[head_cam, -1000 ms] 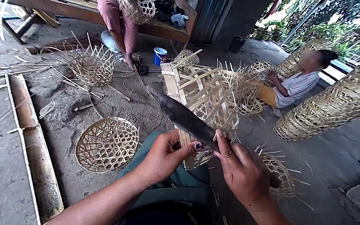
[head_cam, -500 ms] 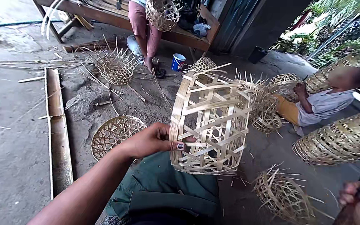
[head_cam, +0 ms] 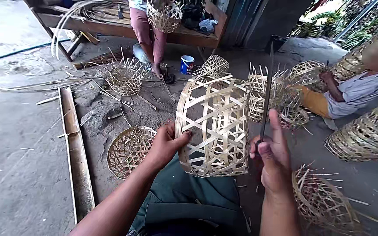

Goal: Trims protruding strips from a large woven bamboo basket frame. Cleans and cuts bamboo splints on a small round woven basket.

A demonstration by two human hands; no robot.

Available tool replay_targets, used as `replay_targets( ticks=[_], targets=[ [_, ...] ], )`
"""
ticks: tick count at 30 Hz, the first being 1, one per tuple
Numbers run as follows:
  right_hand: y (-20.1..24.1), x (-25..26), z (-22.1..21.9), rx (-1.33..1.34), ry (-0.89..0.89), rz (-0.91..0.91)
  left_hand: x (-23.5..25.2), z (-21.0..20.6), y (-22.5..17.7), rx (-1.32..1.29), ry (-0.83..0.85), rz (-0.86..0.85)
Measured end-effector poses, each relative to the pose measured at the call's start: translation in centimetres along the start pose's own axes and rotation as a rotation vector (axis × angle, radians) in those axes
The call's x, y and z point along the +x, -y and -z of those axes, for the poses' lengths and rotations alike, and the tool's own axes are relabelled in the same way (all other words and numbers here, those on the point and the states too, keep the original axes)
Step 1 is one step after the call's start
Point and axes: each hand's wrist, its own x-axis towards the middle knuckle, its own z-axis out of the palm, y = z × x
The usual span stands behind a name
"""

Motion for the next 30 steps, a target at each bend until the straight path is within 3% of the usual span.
replay_targets(
  ticks=[4,7,10,13,17,20,23,26,30],
  targets=[
    [0.3,-0.5,-1.9,0.019,-0.089,-0.042,-0.9,2.9,-0.4,-0.428,0.225,0.035],
    [0.3,-1.4,-2.5,0.062,-0.084,-0.092,-0.6,4.3,-2.4,-0.583,0.139,0.095],
    [0.8,-2.3,-2.5,0.062,-0.071,-0.088,-0.8,3.8,-4.3,-0.479,0.011,0.239],
    [0.6,-2.9,-2.4,0.065,-0.074,-0.097,-1.3,2.7,-4.4,-0.548,-0.11,0.306],
    [0.3,-3.1,-2.2,0.113,-0.052,-0.153,-1.6,3.0,-3.4,-0.689,0.003,0.402],
    [-0.4,-3.3,-1.2,0.166,-0.007,-0.188,-1.5,3.8,-3.1,-0.671,0.189,0.402],
    [-1.6,-3.6,0.3,0.224,0.049,-0.223,-1.3,3.6,-3.3,-0.494,0.366,0.365],
    [-3.0,-3.8,1.8,0.299,0.052,-0.229,-1.0,2.4,-4.1,-0.245,0.445,0.323],
    [-3.3,-3.8,3.0,0.153,-0.114,-0.131,-1.2,0.2,-5.2,-0.22,0.434,0.325]
  ],
)
